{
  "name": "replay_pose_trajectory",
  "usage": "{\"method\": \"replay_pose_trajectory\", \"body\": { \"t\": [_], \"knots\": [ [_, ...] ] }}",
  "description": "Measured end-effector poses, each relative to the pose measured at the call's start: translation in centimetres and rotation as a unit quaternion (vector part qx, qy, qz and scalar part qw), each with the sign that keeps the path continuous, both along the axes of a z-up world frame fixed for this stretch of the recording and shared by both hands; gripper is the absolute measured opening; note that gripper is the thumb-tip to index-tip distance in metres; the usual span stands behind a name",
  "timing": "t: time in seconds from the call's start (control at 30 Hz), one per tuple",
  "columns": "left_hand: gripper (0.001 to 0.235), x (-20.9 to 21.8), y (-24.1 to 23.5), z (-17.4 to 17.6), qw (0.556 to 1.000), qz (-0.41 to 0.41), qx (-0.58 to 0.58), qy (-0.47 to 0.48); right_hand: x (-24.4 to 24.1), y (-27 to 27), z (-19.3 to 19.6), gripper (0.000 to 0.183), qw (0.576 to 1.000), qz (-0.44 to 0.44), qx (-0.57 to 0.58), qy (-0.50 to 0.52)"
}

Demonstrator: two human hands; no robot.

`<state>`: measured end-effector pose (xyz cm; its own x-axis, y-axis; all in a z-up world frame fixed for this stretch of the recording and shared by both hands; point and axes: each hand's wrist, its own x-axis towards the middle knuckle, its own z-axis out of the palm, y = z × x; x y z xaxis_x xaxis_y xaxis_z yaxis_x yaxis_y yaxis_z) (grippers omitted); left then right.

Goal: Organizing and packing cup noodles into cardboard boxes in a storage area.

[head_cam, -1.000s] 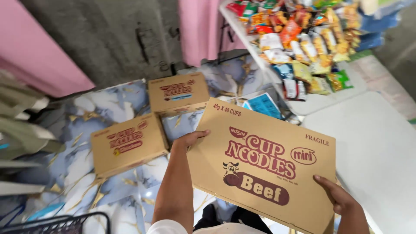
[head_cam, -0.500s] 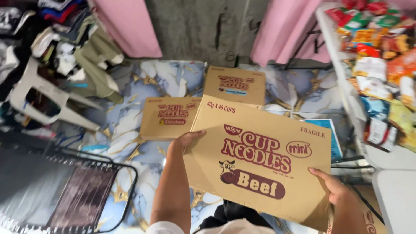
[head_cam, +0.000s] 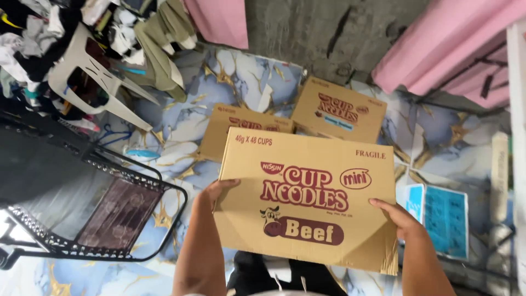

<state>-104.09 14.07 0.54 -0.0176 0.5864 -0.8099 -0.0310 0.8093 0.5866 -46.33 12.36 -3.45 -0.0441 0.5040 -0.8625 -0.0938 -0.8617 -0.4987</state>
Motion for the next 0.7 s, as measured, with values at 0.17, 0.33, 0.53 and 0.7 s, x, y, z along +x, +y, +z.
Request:
{"method": "replay_pose_trajectory", "body": {
  "t": [0.17, 0.33, 0.53, 0.7],
  "knots": [
    [0.066, -8.2, 5.2, -2.9, 1.000, 0.022, -0.002, 0.001, -7.4, 6.5, -4.1, 0.067, 1.000, 0.026, -0.010, -0.004],
    [0.068, -16.4, 16.1, -7.7, 0.999, -0.037, 0.009, 0.038, -16.1, 14.2, -14.0, 0.073, 0.999, -0.027, 0.013, 0.036],
    [0.072, -23.4, 24.6, -16.1, 0.996, -0.050, 0.072, -0.001, -24.1, 21.4, -25.1, 0.073, 0.998, -0.053, -0.014, 0.033],
    [0.073, -27.7, 29.3, -25.9, 0.999, -0.031, 0.041, -0.011, -25.3, 27.3, -38.2, 0.066, 0.992, -0.067, 0.004, 0.107]
  ]
}}
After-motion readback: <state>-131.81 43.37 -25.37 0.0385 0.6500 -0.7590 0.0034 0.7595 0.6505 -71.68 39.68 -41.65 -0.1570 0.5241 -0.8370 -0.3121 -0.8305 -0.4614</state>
